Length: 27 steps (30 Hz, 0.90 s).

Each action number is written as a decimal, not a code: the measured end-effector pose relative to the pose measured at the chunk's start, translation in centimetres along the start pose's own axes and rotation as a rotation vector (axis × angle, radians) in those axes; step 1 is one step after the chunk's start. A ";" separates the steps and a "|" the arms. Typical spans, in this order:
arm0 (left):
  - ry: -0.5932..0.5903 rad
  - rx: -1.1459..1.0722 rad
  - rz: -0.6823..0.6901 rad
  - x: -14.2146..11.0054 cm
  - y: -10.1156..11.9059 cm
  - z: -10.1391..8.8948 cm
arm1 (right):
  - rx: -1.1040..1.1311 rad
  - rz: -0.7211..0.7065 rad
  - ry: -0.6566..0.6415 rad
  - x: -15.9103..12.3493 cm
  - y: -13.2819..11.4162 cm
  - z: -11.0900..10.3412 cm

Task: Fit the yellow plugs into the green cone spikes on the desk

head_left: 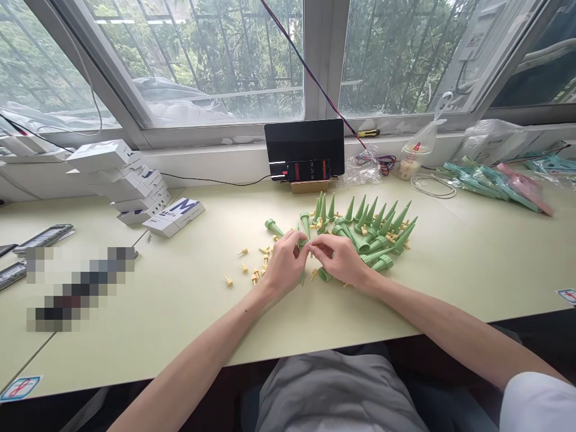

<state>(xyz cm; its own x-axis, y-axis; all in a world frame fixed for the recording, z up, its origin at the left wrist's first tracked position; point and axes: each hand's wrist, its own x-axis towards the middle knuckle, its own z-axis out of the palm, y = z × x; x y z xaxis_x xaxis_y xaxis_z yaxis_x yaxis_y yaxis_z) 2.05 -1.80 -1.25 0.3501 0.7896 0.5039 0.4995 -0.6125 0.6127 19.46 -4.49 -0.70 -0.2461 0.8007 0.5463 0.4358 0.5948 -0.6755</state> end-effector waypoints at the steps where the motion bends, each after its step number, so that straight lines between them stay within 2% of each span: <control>1: 0.001 -0.002 -0.002 0.0 0.0 0.0 | -0.001 -0.001 0.003 0.0 0.0 0.0; 10: 0.051 -0.047 -0.027 0.2 0.3 -0.1 | 0.027 -0.031 0.057 0.0 -0.1 0.1; 18: 0.064 -0.235 -0.197 0.3 1.0 -0.2 | -0.002 -0.020 0.111 0.1 -0.3 0.0; 27: 0.122 -0.455 -0.301 0.6 0.1 0.0 | 0.028 0.026 0.165 -0.1 -0.3 0.1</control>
<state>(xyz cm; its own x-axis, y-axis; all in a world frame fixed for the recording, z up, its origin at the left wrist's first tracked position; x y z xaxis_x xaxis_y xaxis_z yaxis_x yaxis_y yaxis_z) 2.32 -1.36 -0.91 0.1374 0.9388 0.3159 0.1619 -0.3359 0.9279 19.24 -4.70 -0.59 -0.0889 0.7946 0.6006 0.4151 0.5777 -0.7029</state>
